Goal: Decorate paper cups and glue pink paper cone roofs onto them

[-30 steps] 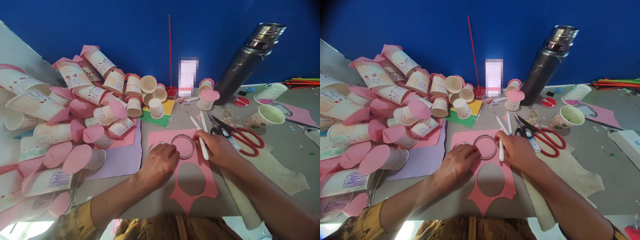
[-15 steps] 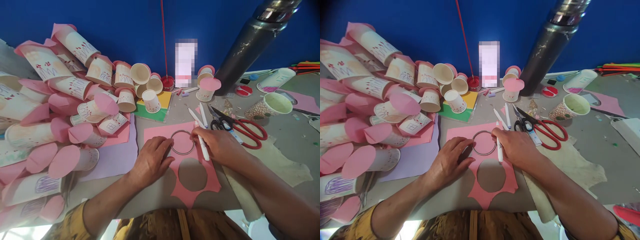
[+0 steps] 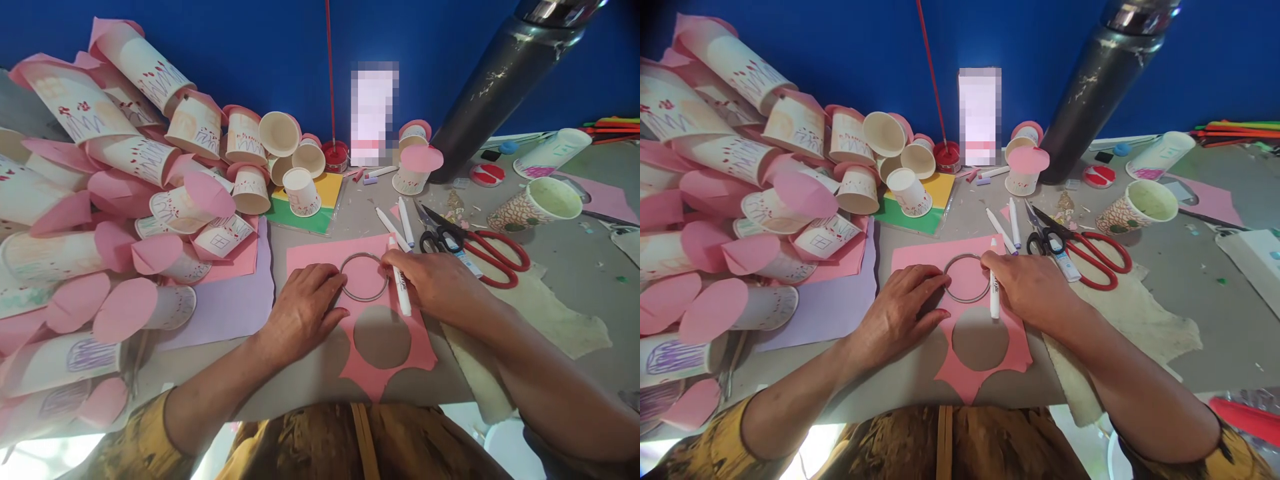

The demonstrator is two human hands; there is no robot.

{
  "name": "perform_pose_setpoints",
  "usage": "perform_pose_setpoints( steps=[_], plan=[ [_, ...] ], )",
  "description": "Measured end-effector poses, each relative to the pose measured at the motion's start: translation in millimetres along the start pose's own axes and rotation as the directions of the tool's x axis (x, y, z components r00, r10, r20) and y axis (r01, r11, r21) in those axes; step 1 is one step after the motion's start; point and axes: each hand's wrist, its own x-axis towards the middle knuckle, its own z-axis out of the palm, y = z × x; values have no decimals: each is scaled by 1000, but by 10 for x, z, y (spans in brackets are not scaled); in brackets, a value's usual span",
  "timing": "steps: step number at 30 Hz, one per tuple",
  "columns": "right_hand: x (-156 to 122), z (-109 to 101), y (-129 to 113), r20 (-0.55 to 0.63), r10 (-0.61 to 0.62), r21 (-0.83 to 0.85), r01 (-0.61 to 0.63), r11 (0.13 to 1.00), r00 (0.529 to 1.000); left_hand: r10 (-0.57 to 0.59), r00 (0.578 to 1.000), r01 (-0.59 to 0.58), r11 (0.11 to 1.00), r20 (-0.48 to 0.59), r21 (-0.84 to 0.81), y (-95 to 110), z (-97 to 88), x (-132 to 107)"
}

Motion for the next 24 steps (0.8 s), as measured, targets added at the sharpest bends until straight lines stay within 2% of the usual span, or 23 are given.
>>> perform_pose_setpoints(
  steps=[13, 18, 21, 24],
  plan=[
    [10, -11, -4, 75, -17, -52, 21, 998, 997, -5, 1000, 5, 1000, 15, 5, 33, -31, 6],
    [5, -4, -7, 57, -17, -52, 20, 998, 998, 6, 1000, -6, 1000, 10, -1, 24, -39, 12],
    [5, -11, -15, 53, -19, -45, 21, 999, 998, 8, 999, -8, 1000, -31, 18, 70, -35, 0],
    [6, -28, -29, 60, -10, -35, 12, 999, 998, 91, 991, -89, 996, -95, 27, 180, -16, -31]
  ],
)
